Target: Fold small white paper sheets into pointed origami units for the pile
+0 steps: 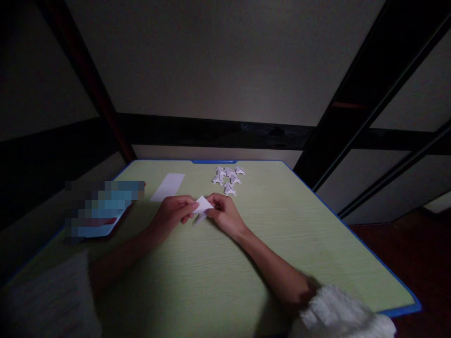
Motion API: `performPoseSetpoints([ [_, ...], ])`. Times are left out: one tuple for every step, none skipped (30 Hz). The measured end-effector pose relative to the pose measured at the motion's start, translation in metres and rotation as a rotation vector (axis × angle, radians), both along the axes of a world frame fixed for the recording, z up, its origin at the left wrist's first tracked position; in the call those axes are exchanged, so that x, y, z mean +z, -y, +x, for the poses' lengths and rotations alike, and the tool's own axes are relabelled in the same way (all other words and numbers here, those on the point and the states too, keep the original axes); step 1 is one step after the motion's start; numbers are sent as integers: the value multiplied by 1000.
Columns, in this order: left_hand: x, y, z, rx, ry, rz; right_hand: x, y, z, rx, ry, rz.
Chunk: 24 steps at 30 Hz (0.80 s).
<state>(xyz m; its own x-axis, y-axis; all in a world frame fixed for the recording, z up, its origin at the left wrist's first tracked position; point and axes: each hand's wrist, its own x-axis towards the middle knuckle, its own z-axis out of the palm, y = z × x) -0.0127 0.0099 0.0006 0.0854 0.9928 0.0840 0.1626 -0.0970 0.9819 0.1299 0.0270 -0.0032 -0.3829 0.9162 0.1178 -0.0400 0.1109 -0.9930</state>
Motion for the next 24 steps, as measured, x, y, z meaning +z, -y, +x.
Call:
performPoseSetpoints([
  [0,0,0,2,0,3,0,0,0,7,12,13],
  [1,0,0,5,1,6,1,1,0,19,18,21],
  [1,0,0,9,3,11,1,1,0,33,17,25],
  [1,0,0,14,5,16,1,1,1,50,12,24],
  [1,0,0,18,7,20,2,1,1,67,4,16],
  [1,0,0,22,10,26,2,1,1,82,-7,7],
  [1,0,0,25,12,31,2,1,1,94,-23,-4],
  [1,0,0,30,15,40,2,1,2,102,-41,-14],
  [1,0,0,36,17,49,3,1,2,108,-61,-24],
  [1,0,0,43,21,58,3,1,2,111,-80,-33],
  [1,0,0,48,24,65,3,0,2,114,-97,-43],
  [0,0,0,51,30,68,3,0,2,117,-112,-54],
  [0,0,0,52,36,67,2,0,2,123,-126,-67],
  [0,0,0,51,44,64,1,-1,3,131,-141,-80],
  [0,-1,0,49,52,59,1,-2,3,141,-155,-91],
  [0,-1,0,47,60,55,0,-2,3,153,-169,-99],
  [0,-1,0,45,65,52,-1,-3,4,168,-181,-104],
  [-1,-1,0,44,69,50,-2,-3,4,185,-191,-106],
  [-1,-1,-1,45,70,50,-2,-3,5,201,-197,-106],
  [0,-1,-1,45,70,52,-2,-3,5,215,-199,-103],
  [0,-1,-1,46,68,55,-1,-2,5,228,-195,-100],
  [0,-1,-1,48,64,59,-1,-2,6,237,-183,-97],
  [0,0,0,53,59,64,0,-1,6,244,-164,-90],
  [1,0,0,56,54,71,1,0,6,250,-139,-82],
])
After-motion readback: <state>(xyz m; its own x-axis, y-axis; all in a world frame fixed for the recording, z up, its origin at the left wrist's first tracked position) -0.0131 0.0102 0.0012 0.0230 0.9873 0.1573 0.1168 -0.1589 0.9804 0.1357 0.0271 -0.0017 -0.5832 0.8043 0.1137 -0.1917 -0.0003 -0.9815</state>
